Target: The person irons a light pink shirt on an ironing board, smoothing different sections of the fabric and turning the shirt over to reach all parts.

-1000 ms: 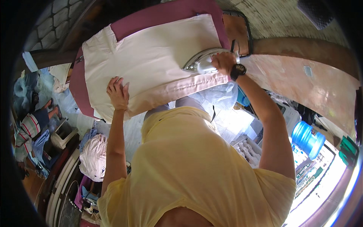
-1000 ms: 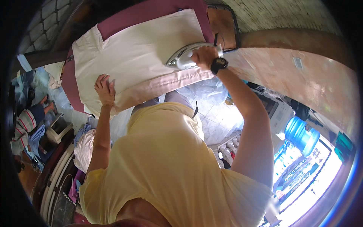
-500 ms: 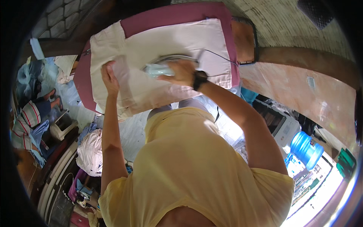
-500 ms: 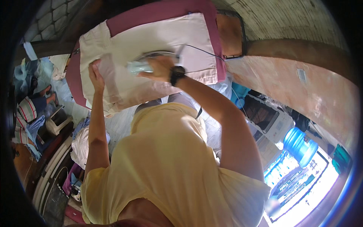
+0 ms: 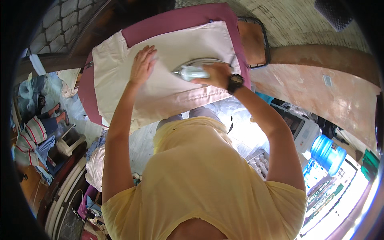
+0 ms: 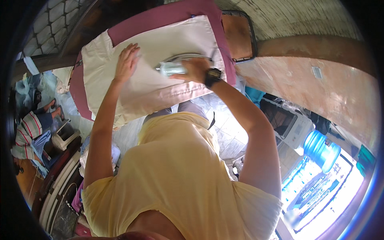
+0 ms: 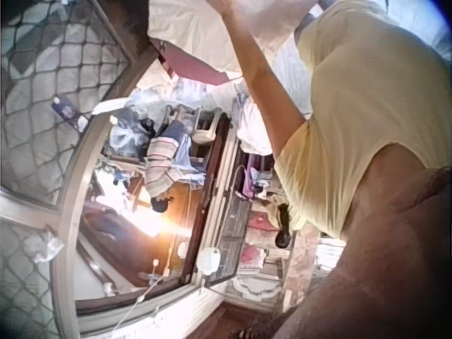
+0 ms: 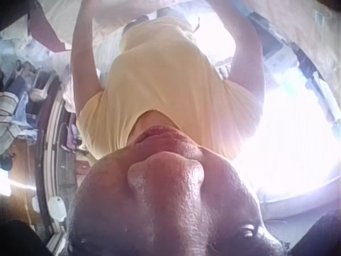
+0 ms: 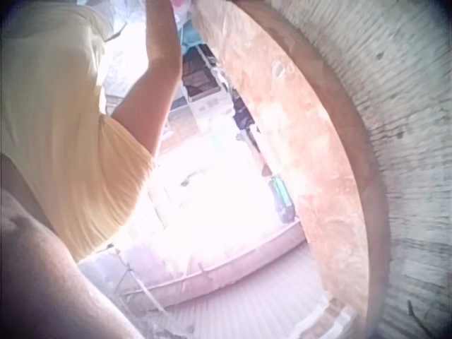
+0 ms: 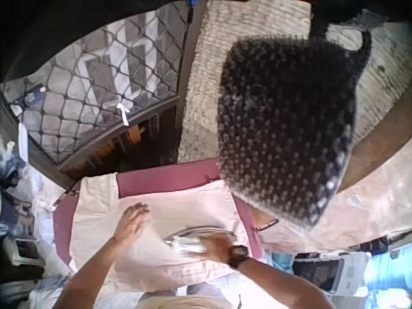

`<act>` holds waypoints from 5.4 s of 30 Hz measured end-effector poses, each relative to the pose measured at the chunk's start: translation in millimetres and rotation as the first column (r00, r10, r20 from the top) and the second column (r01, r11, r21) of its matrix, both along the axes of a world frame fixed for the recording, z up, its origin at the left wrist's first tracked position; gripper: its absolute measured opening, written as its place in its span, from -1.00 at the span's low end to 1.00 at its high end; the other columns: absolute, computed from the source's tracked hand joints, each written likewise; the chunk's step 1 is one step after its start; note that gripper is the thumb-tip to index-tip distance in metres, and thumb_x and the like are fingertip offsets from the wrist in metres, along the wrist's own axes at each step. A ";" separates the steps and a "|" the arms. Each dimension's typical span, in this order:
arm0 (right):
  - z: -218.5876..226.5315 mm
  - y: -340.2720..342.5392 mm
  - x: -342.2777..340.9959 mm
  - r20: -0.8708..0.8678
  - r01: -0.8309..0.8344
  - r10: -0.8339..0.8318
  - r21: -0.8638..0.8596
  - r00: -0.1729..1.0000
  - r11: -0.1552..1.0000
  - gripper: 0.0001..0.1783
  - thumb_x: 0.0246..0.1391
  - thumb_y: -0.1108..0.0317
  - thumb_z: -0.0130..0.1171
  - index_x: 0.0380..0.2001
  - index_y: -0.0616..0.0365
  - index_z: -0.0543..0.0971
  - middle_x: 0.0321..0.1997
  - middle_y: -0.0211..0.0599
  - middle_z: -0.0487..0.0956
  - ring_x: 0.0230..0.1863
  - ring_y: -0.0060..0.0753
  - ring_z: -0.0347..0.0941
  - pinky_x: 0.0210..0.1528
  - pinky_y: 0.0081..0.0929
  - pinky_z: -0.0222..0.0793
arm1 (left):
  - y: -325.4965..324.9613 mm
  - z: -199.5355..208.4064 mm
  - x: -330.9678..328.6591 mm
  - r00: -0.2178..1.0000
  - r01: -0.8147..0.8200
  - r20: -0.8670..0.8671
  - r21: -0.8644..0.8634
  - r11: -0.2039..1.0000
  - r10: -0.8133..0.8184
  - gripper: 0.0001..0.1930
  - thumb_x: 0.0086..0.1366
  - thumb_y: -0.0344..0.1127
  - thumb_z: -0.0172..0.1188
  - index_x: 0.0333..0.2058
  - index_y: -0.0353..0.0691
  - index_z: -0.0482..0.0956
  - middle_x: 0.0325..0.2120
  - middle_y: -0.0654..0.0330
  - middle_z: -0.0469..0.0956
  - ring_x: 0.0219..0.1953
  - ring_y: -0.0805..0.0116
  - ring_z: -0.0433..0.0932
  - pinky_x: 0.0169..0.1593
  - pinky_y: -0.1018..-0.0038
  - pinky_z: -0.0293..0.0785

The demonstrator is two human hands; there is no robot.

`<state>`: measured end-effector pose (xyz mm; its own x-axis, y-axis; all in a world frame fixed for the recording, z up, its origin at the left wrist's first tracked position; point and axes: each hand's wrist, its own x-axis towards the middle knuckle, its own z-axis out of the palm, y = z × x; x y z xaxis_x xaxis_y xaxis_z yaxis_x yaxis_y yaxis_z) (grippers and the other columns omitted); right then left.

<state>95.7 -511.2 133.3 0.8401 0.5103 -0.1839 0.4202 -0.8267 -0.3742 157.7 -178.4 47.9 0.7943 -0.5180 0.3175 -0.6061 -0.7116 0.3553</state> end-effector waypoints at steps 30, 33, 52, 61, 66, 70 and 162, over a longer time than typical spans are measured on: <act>1.4 -31.0 47.1 -0.017 0.043 -0.043 -0.010 0.999 0.999 -0.18 -0.04 -0.51 0.04 -0.10 0.03 0.63 -0.44 -0.08 0.66 -0.36 -0.06 0.64 -0.18 -0.12 0.56 | -59.1 -8.4 94.8 0.859 -0.416 -0.336 -0.021 0.909 0.386 -0.82 0.13 -0.18 0.35 -0.34 -0.01 0.56 -0.25 0.32 0.54 -0.04 0.20 0.44 0.09 -0.04 0.27; -0.4 68.5 61.7 -0.071 0.248 -0.239 0.178 0.968 0.952 -0.20 0.02 -0.41 0.09 0.06 0.03 0.54 -0.25 0.01 0.66 -0.18 0.10 0.60 0.00 -0.06 0.48 | -28.2 -33.9 108.1 0.818 -0.548 -0.492 -0.508 0.665 0.298 -0.85 0.17 -0.31 0.31 -0.25 -0.02 0.61 -0.28 0.19 0.59 -0.25 0.24 0.55 -0.08 0.39 0.47; -9.7 -0.9 86.8 0.190 0.684 -0.708 0.182 0.680 0.706 -0.33 0.16 -0.28 0.04 -0.36 0.26 0.54 -0.49 0.10 0.61 -0.34 0.24 0.57 -0.27 0.04 0.49 | -74.6 -15.7 24.0 0.963 -0.266 0.036 -0.013 0.964 0.266 -0.56 0.35 -0.16 0.09 0.17 -0.06 0.37 0.24 0.28 0.30 0.33 0.15 0.17 0.40 0.07 0.02; -14.9 8.0 98.3 -0.025 0.730 -0.744 0.215 0.668 0.648 -0.27 0.11 -0.34 0.04 -0.23 0.24 0.58 -0.42 0.13 0.63 -0.32 0.20 0.59 -0.22 0.01 0.51 | -73.6 -14.9 21.7 0.960 -0.280 0.028 0.016 0.960 0.279 -0.55 0.35 -0.12 0.10 0.18 -0.05 0.37 0.26 0.31 0.28 0.34 0.16 0.16 0.40 0.08 0.03; -16.6 16.9 145.3 -0.014 0.755 -0.776 0.240 0.631 0.610 -0.26 0.07 -0.34 0.08 -0.12 0.21 0.59 -0.27 0.11 0.64 -0.11 0.14 0.57 -0.04 -0.01 0.46 | -78.3 -14.6 26.3 0.964 -0.263 0.031 0.003 0.965 0.263 -0.56 0.38 -0.08 0.05 0.18 -0.02 0.37 0.27 0.32 0.27 0.35 0.16 0.14 0.40 0.09 0.00; 9.5 21.5 151.4 -0.117 0.671 -0.661 0.105 0.741 0.734 -0.26 0.04 -0.41 0.05 -0.07 0.03 0.61 -0.19 0.00 0.66 -0.06 0.09 0.57 0.02 -0.05 0.45 | -75.7 -18.5 26.3 0.965 -0.261 0.030 0.020 0.965 0.261 -0.56 0.39 -0.07 0.04 0.18 -0.02 0.37 0.26 0.32 0.27 0.35 0.16 0.13 0.41 0.09 -0.01; 7.9 218.8 -6.8 -0.177 -0.463 0.467 0.064 0.867 0.884 -0.32 0.03 -0.34 0.13 -0.09 0.05 0.62 -0.36 0.03 0.65 -0.26 0.08 0.61 -0.22 0.00 0.51 | 255.0 -50.1 -173.8 0.261 -0.965 -0.436 -0.132 0.225 0.861 -0.75 -0.03 -0.30 0.42 -0.34 -0.20 0.64 -0.46 0.14 0.58 -0.32 0.20 0.55 -0.20 0.31 0.46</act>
